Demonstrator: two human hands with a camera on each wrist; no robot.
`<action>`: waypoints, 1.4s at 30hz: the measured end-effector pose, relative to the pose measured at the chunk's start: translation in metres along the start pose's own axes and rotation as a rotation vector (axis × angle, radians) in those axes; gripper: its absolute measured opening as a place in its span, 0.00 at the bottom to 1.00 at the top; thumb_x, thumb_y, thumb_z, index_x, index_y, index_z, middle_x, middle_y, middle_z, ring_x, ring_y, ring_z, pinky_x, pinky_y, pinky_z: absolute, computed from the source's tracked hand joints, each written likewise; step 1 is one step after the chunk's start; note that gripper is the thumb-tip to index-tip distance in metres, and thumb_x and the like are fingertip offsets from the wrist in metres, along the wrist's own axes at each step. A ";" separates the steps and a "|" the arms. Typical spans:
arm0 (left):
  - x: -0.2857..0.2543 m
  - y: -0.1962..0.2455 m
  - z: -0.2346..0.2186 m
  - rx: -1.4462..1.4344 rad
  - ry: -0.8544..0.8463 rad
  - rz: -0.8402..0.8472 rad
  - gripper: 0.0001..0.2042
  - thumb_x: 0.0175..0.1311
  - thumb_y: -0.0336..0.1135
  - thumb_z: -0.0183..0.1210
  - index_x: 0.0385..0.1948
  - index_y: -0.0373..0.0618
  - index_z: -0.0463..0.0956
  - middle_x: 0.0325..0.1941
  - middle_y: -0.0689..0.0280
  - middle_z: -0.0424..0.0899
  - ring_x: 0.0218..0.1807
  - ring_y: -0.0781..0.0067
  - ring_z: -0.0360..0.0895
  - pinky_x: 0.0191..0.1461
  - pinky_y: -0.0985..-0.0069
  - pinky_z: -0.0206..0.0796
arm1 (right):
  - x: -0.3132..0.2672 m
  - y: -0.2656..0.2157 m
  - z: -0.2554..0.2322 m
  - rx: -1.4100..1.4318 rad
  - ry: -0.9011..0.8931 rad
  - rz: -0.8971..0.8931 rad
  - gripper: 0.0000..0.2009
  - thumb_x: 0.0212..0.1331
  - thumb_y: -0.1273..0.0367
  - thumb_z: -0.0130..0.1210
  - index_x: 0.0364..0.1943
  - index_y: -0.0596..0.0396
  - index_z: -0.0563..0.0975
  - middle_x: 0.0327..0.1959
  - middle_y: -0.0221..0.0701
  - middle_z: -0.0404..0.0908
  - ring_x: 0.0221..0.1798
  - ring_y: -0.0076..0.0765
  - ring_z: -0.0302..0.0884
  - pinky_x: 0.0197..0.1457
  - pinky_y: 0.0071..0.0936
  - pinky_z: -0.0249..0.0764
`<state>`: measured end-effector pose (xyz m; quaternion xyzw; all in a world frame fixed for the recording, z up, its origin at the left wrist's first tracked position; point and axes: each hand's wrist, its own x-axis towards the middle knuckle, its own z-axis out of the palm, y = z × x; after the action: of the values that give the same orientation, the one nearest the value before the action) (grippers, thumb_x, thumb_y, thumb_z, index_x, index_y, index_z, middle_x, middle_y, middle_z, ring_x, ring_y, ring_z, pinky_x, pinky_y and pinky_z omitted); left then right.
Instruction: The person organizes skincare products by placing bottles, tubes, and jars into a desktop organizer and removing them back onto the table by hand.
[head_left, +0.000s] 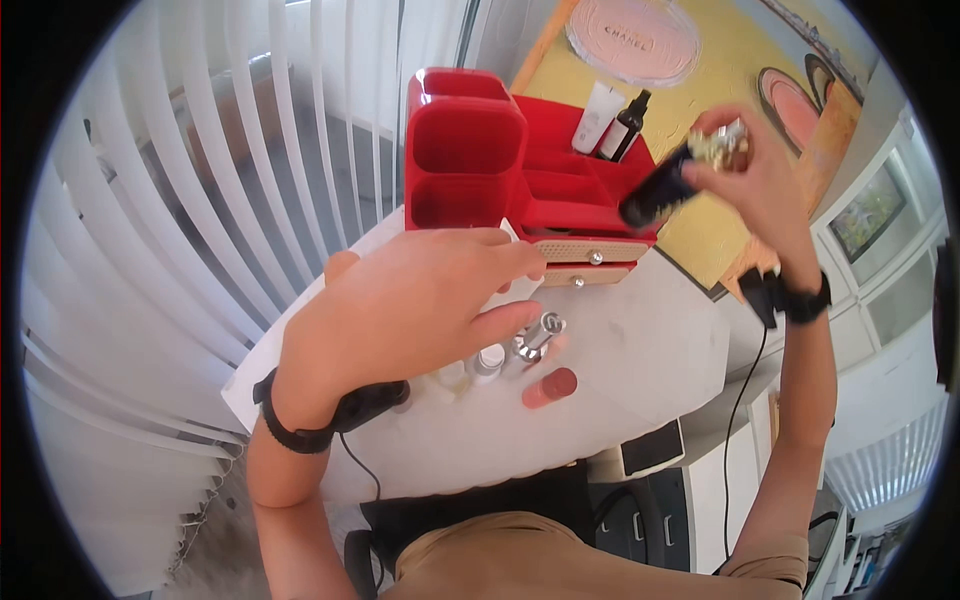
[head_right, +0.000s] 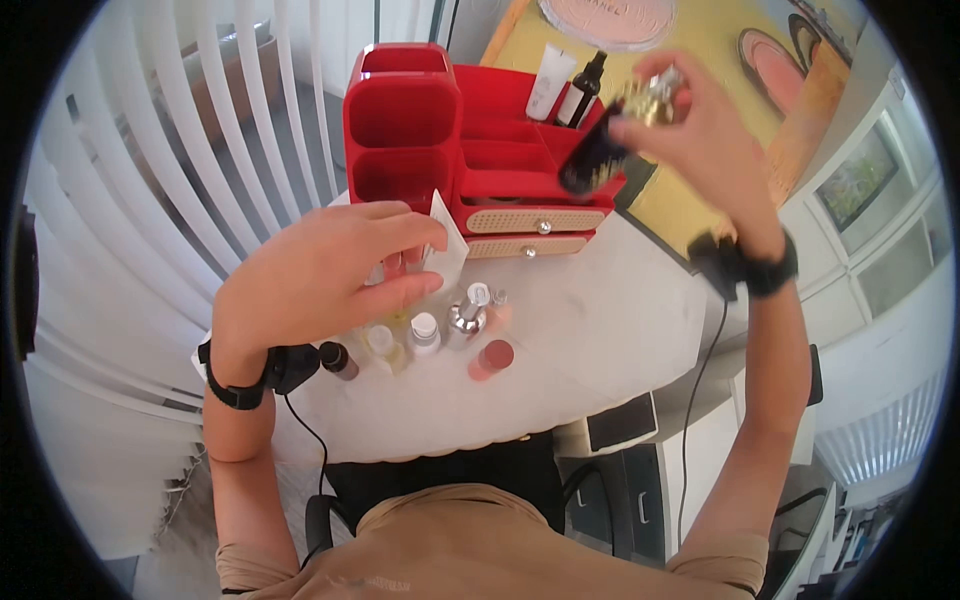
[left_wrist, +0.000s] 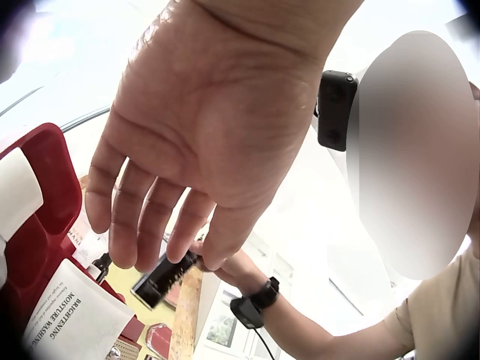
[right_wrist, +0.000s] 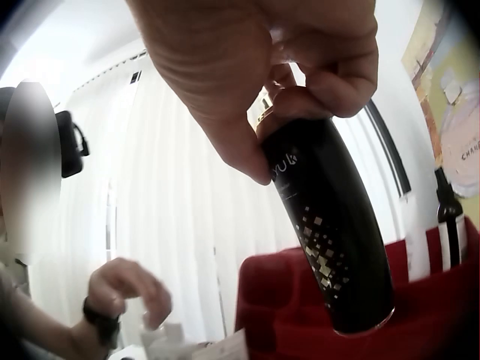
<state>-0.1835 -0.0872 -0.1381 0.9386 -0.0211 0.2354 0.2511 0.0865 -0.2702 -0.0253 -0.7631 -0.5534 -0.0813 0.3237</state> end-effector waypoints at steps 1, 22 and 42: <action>0.001 -0.001 0.001 0.000 0.014 0.041 0.11 0.66 0.38 0.65 0.45 0.44 0.79 0.33 0.61 0.80 0.35 0.59 0.80 0.40 0.65 0.71 | -0.020 -0.001 0.008 -0.016 -0.019 -0.004 0.23 0.50 0.71 0.73 0.49 0.52 0.73 0.39 0.26 0.78 0.33 0.18 0.78 0.35 0.19 0.73; 0.001 0.006 -0.006 0.036 -0.039 -0.022 0.12 0.68 0.44 0.62 0.48 0.52 0.81 0.36 0.68 0.82 0.36 0.63 0.82 0.39 0.67 0.73 | 0.114 0.101 0.058 -0.365 0.137 -0.423 0.25 0.68 0.60 0.60 0.63 0.58 0.73 0.54 0.40 0.81 0.35 0.38 0.82 0.40 0.35 0.77; 0.003 -0.007 -0.003 0.032 0.031 0.068 0.10 0.66 0.35 0.64 0.45 0.43 0.79 0.35 0.61 0.81 0.35 0.61 0.80 0.40 0.66 0.72 | -0.008 0.065 -0.004 0.055 -0.075 0.113 0.14 0.77 0.62 0.50 0.45 0.60 0.78 0.31 0.29 0.82 0.28 0.21 0.80 0.34 0.21 0.75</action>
<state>-0.1808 -0.0790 -0.1372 0.9376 -0.0452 0.2585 0.2282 0.1427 -0.2905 -0.0523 -0.7864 -0.5233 -0.0191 0.3275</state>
